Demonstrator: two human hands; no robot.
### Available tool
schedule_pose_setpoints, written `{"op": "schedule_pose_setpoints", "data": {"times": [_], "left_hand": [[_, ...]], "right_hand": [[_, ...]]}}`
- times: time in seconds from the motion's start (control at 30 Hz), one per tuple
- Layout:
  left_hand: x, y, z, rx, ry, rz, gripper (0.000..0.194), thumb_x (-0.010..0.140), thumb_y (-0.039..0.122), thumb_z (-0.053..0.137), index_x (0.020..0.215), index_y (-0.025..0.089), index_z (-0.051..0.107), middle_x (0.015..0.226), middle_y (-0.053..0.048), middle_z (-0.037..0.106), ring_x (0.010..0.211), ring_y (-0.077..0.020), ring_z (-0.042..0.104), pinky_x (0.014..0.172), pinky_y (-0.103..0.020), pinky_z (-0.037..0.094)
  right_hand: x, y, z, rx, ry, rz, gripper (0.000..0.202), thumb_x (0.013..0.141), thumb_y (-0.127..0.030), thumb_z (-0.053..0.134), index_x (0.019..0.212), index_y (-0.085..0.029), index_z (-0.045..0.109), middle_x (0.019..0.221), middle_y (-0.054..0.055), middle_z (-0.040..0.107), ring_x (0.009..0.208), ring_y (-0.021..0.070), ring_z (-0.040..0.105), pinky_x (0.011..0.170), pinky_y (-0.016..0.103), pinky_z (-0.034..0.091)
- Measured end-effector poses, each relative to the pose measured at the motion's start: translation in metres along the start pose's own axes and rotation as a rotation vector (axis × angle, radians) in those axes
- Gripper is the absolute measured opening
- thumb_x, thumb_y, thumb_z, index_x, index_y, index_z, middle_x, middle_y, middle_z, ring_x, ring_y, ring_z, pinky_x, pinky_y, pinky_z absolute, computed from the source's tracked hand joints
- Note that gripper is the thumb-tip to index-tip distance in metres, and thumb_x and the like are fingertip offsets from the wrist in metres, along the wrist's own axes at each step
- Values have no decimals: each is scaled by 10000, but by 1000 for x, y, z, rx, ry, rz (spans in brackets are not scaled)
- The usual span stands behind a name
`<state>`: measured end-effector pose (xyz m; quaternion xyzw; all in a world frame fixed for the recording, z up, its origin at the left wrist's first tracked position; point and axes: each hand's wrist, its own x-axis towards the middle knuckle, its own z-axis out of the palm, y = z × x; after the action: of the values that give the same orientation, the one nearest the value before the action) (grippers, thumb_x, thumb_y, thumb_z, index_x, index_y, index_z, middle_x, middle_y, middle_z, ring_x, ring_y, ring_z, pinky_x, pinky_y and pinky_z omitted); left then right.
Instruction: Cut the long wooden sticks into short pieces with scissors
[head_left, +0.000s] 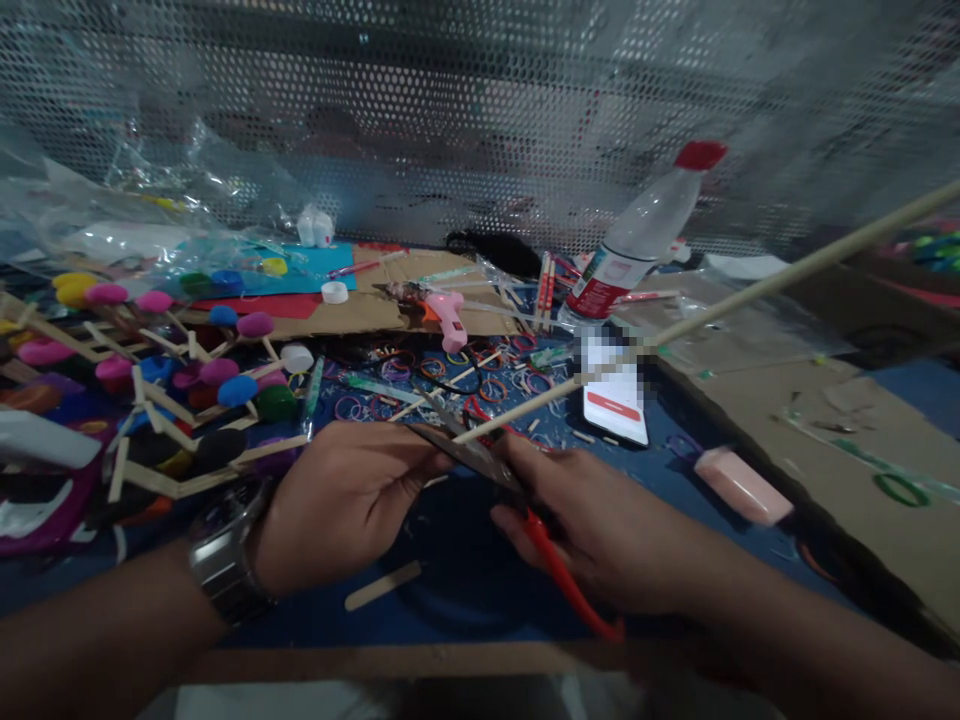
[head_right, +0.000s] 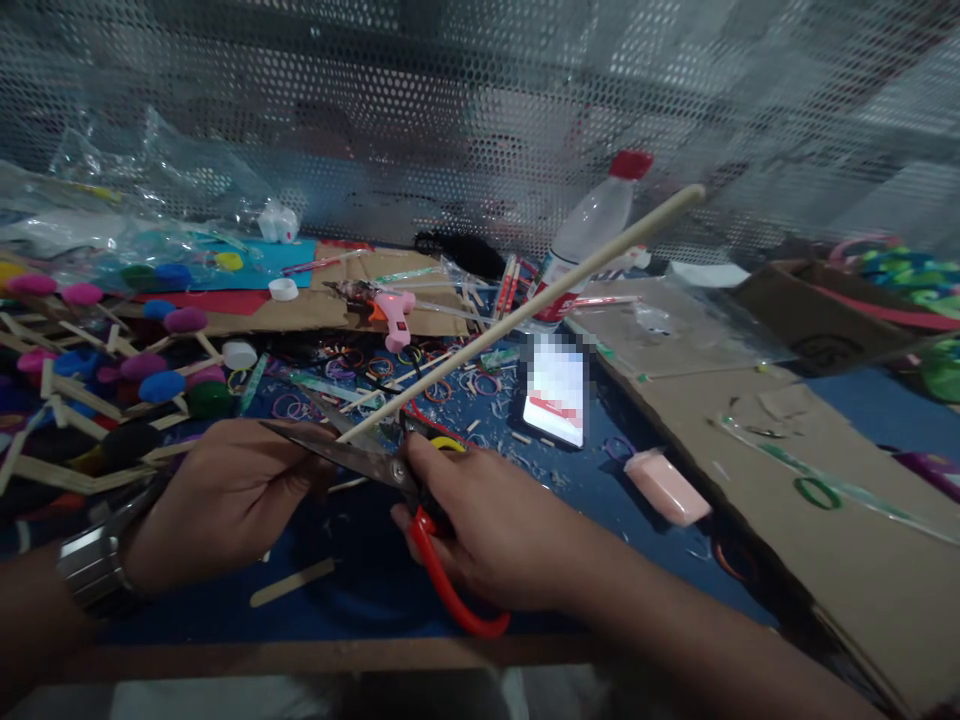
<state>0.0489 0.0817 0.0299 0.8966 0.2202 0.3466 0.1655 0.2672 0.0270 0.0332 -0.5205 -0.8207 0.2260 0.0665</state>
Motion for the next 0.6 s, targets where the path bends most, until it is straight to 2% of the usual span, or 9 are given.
{"op": "schedule_pose_setpoints", "data": {"times": [0.1,0.3,0.6], "left_hand": [[-1,-1,2,4,17,28,261,890,27,483,746,163,653,669,6,714,664,-114,696,685,-158,523],[-2,-3,0,5,-43,1,270,886,27,469,703,166,610,651,14,653,608,-97,640,665,-146,495],[-1,-2,0,-79,-85,-50,222,881,32,475,777,185,598,644,54,627,565,-75,581,593,-142,441]], "right_hand": [[0,1,0,-18,12,1,122,946,-299,462,1005,-198,495,697,26,642,531,171,574,484,269,336],[2,3,0,37,73,-126,158,912,-314,487,986,-180,529,767,54,658,602,192,580,539,297,392],[1,4,1,34,91,-138,217,898,-340,481,1001,-164,554,836,105,680,703,252,628,617,355,456]]}}
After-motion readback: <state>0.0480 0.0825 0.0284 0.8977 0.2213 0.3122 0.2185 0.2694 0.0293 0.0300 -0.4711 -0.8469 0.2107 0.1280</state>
